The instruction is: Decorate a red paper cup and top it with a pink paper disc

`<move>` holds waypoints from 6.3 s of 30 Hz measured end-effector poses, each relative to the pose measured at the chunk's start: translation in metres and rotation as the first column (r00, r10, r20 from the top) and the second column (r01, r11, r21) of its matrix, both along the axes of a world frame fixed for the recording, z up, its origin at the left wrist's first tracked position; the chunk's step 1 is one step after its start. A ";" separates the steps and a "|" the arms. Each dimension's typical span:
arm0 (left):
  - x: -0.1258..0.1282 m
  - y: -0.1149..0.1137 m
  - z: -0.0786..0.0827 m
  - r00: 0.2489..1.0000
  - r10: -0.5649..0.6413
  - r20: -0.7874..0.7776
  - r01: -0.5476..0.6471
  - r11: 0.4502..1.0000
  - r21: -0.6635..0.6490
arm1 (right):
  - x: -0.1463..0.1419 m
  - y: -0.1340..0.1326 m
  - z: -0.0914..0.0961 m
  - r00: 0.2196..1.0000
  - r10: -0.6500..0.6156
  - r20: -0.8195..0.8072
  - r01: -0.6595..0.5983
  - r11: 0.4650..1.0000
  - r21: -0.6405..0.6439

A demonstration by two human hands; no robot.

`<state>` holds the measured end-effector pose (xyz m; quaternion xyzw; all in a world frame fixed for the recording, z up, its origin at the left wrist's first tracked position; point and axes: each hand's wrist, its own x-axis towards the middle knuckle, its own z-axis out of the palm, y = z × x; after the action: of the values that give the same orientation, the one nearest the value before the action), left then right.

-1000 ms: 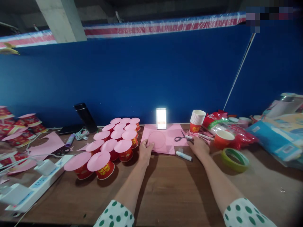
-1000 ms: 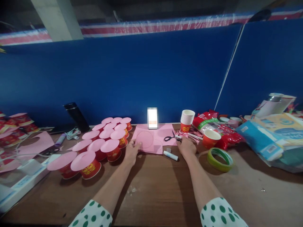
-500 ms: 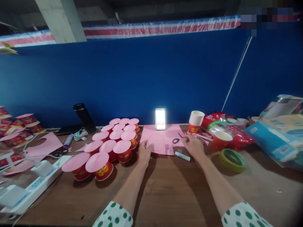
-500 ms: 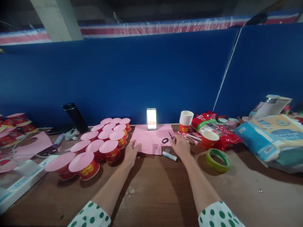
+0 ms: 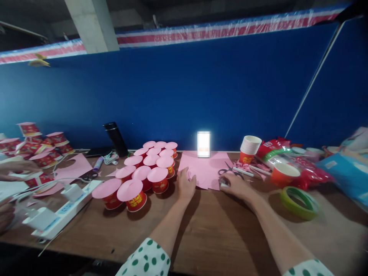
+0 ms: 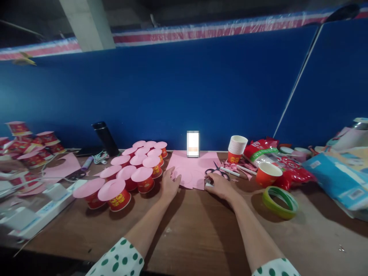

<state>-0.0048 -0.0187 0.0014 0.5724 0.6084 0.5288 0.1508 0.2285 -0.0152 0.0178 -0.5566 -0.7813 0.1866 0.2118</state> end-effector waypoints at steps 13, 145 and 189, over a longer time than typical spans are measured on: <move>0.019 -0.019 0.000 0.851 -0.514 -0.111 0.525 0.841 0.130 | -0.062 -0.014 -0.009 0.566 -0.054 -0.823 -0.220 0.952 -0.214; 0.004 -0.002 -0.003 0.996 -0.084 -0.029 0.079 0.982 -0.169 | -0.024 -0.002 -0.003 0.754 -0.567 0.333 0.475 0.820 0.321; 0.006 0.011 -0.010 0.638 -0.080 0.766 0.254 0.961 -0.112 | -0.045 0.001 -0.002 0.175 -0.301 -0.937 0.058 0.954 -0.295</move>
<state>0.0012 -0.0077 -0.0087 0.3357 0.4867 0.6351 0.4971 0.1832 -0.0145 0.0163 -0.4180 -0.3770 0.5435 0.6227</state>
